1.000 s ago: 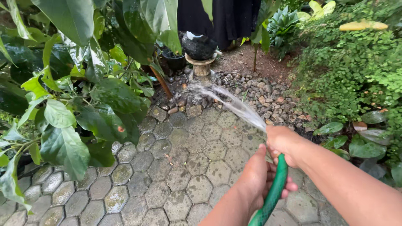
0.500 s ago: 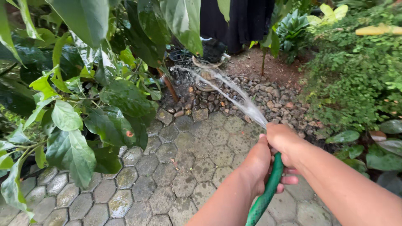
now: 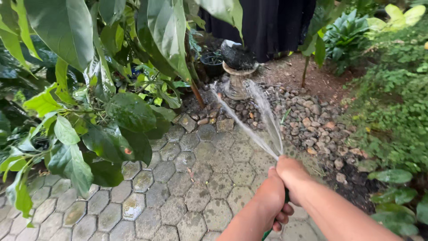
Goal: The person waters various potted plants and garden foliage using a hose.
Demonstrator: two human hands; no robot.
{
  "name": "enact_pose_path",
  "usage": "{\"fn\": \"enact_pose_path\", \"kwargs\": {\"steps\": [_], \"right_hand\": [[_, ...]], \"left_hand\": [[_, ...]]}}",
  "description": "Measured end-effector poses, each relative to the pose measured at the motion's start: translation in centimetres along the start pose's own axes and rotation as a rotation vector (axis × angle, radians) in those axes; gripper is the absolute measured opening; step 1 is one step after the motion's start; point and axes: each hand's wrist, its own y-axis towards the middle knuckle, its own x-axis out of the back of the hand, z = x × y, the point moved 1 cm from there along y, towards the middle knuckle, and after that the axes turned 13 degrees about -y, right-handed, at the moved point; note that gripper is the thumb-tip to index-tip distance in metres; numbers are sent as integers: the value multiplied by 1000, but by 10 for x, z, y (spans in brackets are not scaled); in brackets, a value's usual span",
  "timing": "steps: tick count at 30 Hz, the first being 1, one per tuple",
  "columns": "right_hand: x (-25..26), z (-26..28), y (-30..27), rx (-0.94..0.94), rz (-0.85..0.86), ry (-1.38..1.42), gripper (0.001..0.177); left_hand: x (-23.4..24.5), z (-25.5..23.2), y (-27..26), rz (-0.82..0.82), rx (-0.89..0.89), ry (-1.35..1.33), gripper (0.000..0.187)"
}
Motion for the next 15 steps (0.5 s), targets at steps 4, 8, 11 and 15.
{"fn": "enact_pose_path", "kwargs": {"steps": [4,8,11,15], "right_hand": [[10,0,8,12,79,43,57],[14,-2,4,26,104,54,56],[13,-1,-3,0,182,148,54],[11,1,-14,-31,185,137,45]], "left_hand": [[-14,-7,8,-173,4,1,77],[-17,-9,7,-304,-59,59,79],[-14,-5,5,-327,-64,64,79],[-10,1,-3,-264,-43,-12,76]]}}
